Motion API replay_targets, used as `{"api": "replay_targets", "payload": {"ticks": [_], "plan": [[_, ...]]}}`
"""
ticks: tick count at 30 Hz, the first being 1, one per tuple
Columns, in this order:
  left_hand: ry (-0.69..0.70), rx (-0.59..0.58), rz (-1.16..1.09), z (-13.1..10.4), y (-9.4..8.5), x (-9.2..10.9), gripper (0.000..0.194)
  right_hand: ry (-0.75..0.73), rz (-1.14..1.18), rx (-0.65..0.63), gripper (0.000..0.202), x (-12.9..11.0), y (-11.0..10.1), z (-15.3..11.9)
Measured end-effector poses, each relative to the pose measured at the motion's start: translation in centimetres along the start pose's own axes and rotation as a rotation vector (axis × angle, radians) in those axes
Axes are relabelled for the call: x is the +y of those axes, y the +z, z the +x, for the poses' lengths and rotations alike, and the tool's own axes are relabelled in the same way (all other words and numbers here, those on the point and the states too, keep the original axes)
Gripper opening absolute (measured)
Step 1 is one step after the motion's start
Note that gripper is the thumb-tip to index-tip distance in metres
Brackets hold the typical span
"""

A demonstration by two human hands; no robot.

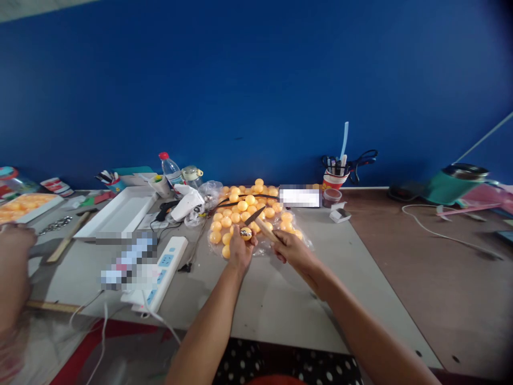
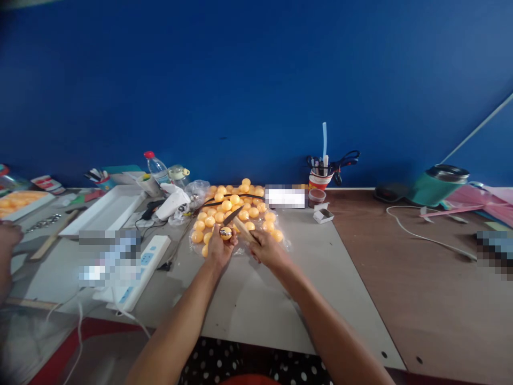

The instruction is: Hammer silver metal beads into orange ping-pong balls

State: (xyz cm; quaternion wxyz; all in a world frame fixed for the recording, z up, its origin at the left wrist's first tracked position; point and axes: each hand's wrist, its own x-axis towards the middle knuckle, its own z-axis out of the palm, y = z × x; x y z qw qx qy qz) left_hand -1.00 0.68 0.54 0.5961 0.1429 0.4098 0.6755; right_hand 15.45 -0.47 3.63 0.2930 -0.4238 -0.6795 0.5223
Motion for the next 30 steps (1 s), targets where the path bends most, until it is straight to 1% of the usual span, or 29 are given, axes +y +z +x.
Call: {"api": "replay_targets", "payload": {"ticks": [3,8,12,15,18,22,24,28,30], "plan": [[-0.029,0.005,-0.037,0.0,0.1,0.2,0.046,0.011,-0.055,-0.032,0.010,0.3,0.2,0.2],[-0.034,-0.008,-0.068,-0.3,0.2,0.4,0.046,0.002,0.034,-0.005,0.007,-0.1,-0.2,-0.1],[-0.036,-0.023,-0.050,-0.4,0.2,0.4,0.046,0.016,0.066,-0.015,0.006,-0.7,-0.5,-0.4],[-0.041,-0.020,-0.029,-0.3,0.2,0.5,0.046,0.014,0.100,-0.036,0.005,-0.9,-0.4,-0.5],[-0.053,-0.046,-0.025,-0.1,0.1,0.5,0.047,0.018,0.105,-0.048,0.005,-0.8,0.0,-0.3],[-0.040,0.011,-0.059,0.0,0.2,0.3,0.045,0.049,0.032,-0.086,0.007,-0.5,0.4,-0.1],[-0.040,0.021,-0.072,0.0,0.2,0.3,0.044,0.039,0.056,-0.104,0.005,-0.5,0.4,-0.2],[-0.069,-0.031,-0.056,-0.1,0.2,0.5,0.048,0.031,0.211,-0.110,0.003,-0.6,0.1,-0.4],[-0.078,-0.042,-0.050,-0.2,0.2,0.6,0.051,0.047,0.184,-0.102,0.004,-0.5,0.0,-0.3]]}}
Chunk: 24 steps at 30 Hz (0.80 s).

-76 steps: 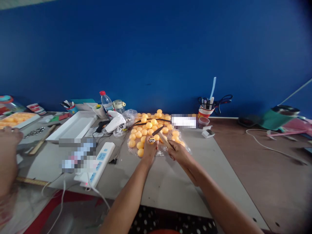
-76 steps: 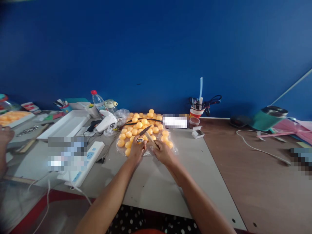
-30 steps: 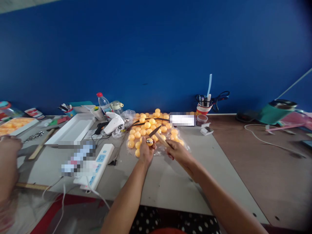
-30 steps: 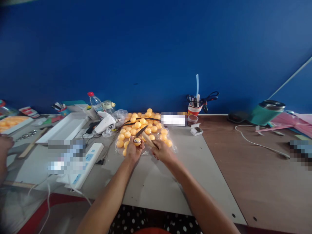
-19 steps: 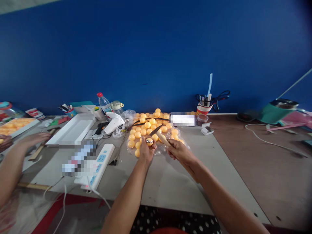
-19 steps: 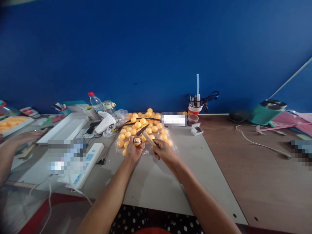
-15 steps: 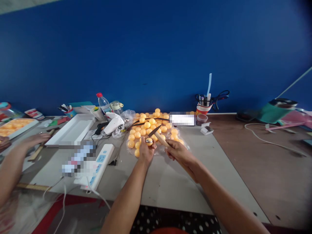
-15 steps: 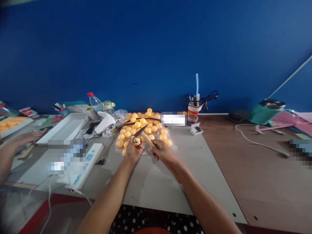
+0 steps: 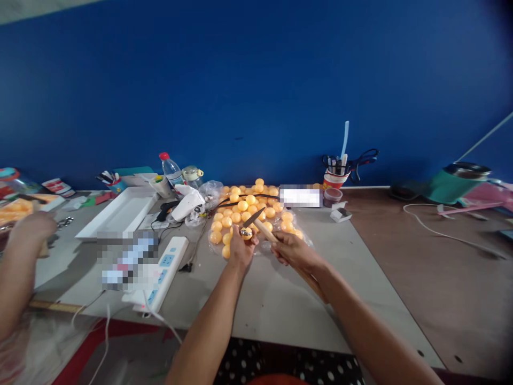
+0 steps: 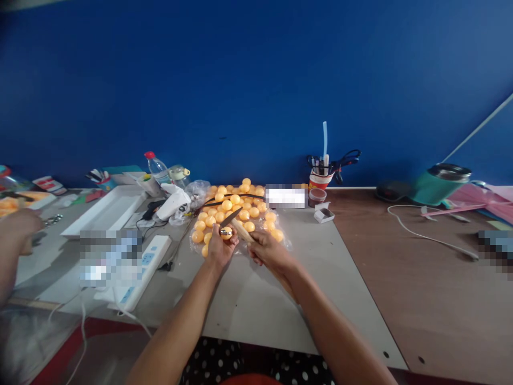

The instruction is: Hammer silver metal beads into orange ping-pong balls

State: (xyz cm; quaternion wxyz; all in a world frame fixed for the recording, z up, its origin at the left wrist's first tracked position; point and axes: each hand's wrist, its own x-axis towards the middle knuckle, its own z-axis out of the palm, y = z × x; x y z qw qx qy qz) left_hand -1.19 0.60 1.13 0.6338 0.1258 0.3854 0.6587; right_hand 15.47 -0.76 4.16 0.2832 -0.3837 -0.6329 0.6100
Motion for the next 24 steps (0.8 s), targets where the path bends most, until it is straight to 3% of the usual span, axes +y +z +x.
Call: {"api": "replay_targets", "payload": {"ticks": [4,9,13,18,24], "plan": [[0.002,-0.004,-0.019,-0.02,-0.03,0.04,0.052,0.012,-0.117,0.025,0.007,0.13,0.00,0.20],[-0.007,0.007,-0.034,0.06,0.08,-0.05,0.047,0.022,0.028,-0.019,0.004,0.09,0.01,0.08],[-0.020,0.066,-0.079,0.11,0.13,-0.12,0.047,0.076,-0.099,-0.020,0.004,0.08,0.10,0.05],[0.001,0.081,-0.124,0.09,0.30,-0.03,0.043,0.039,0.095,-0.091,0.011,-0.42,0.04,-0.24],[-0.017,0.069,-0.136,-0.17,0.39,0.14,0.047,0.087,-0.095,-0.042,0.005,0.04,-0.01,0.18]]}}
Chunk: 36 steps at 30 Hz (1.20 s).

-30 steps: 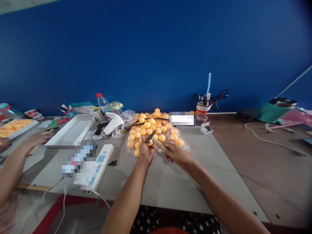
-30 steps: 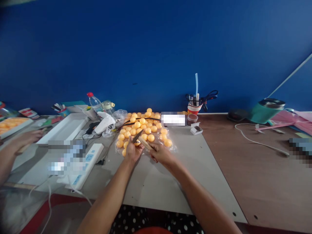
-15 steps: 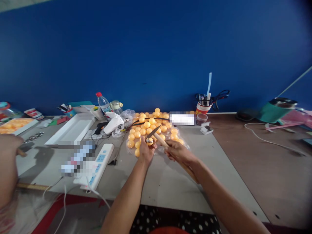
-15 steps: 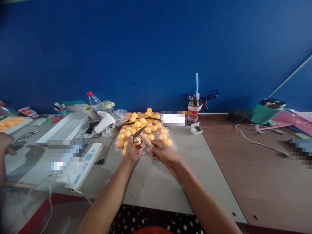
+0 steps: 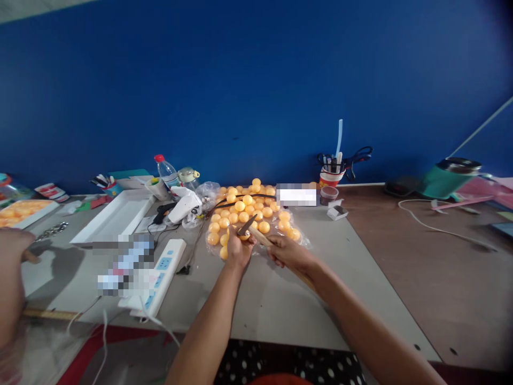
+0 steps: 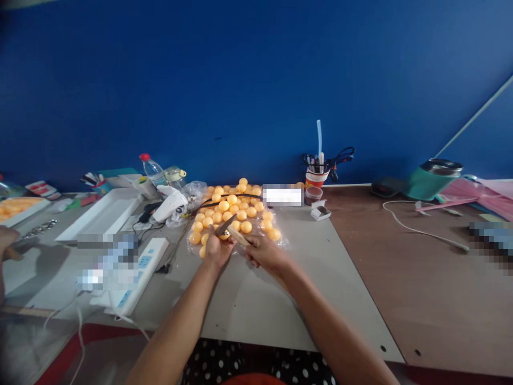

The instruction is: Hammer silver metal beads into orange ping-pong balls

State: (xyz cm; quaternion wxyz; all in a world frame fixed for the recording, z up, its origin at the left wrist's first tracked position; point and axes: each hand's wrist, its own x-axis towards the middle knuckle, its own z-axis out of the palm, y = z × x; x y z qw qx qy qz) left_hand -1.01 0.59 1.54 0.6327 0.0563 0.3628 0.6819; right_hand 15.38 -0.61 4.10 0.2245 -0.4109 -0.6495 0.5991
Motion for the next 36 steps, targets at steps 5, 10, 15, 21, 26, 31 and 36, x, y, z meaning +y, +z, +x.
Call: {"api": "replay_targets", "payload": {"ticks": [5,10,15,21,26,31,36], "plan": [[-0.003,-0.031,0.012,0.10,-0.03,0.01,0.048,-0.061,0.084,-0.013,0.004,0.46,-0.18,0.14],[-0.001,0.004,0.003,0.17,0.03,-0.04,0.048,-0.014,0.030,0.010,0.001,0.47,-0.20,0.17],[0.006,0.032,-0.008,0.13,0.06,-0.06,0.044,-0.021,0.021,-0.008,0.003,0.10,-0.20,0.02],[0.022,0.056,-0.028,-0.10,0.32,0.13,0.043,-0.035,0.068,-0.044,0.004,0.06,-0.14,0.04],[-0.005,0.071,0.000,-0.19,0.42,0.14,0.045,-0.015,-0.067,0.034,0.003,0.53,-0.19,0.32],[0.013,0.015,0.000,-0.04,0.18,-0.01,0.045,-0.091,0.072,0.013,0.004,0.61,-0.21,0.31],[-0.009,-0.022,0.023,-0.18,0.14,0.02,0.048,-0.051,-0.061,0.061,0.007,0.69,-0.29,0.39]]}}
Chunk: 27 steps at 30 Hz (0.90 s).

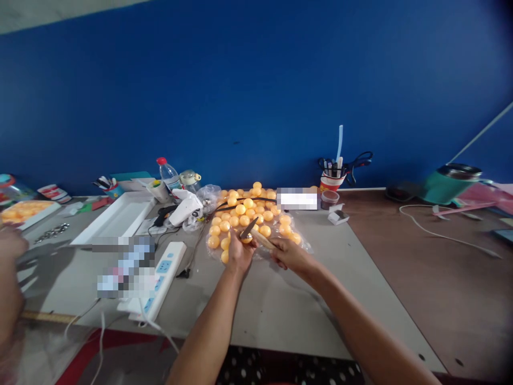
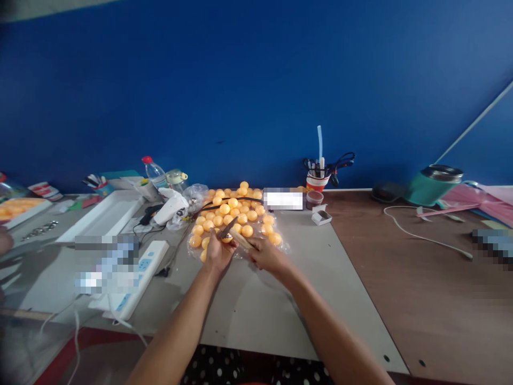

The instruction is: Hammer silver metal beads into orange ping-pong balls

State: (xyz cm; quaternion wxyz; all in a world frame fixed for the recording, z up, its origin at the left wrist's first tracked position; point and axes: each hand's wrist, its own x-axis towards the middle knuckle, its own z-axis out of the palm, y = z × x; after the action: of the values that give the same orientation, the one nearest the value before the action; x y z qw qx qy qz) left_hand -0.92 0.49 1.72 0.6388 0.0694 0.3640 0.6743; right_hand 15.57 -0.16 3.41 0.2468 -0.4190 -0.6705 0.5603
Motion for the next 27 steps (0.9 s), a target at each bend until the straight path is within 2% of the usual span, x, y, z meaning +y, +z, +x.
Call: {"api": "replay_targets", "payload": {"ticks": [4,8,13,17,21,24,27], "plan": [[0.044,-0.050,-0.009,0.09,-0.21,-0.16,0.048,-0.024,0.108,-0.022,0.004,-0.14,-0.09,-0.03],[0.005,-0.035,0.000,0.35,-0.47,-0.34,0.050,0.050,0.036,0.010,0.004,-0.23,-0.13,0.01],[0.052,-0.061,0.001,0.39,-0.56,-0.35,0.048,-0.020,0.119,-0.040,0.003,0.08,-0.25,0.01],[0.026,-0.043,0.015,0.29,-0.45,-0.23,0.049,0.019,0.036,-0.011,0.006,0.25,-0.36,0.05],[0.064,-0.036,-0.004,0.21,-0.46,-0.09,0.049,0.007,0.115,-0.056,0.002,0.11,-0.46,-0.04],[0.034,-0.032,-0.006,0.11,-0.45,0.04,0.048,0.024,0.061,-0.034,0.006,0.13,-0.48,0.01],[0.024,-0.036,-0.025,0.02,-0.37,0.20,0.049,0.021,0.112,-0.080,0.007,0.12,-0.53,0.03]]}}
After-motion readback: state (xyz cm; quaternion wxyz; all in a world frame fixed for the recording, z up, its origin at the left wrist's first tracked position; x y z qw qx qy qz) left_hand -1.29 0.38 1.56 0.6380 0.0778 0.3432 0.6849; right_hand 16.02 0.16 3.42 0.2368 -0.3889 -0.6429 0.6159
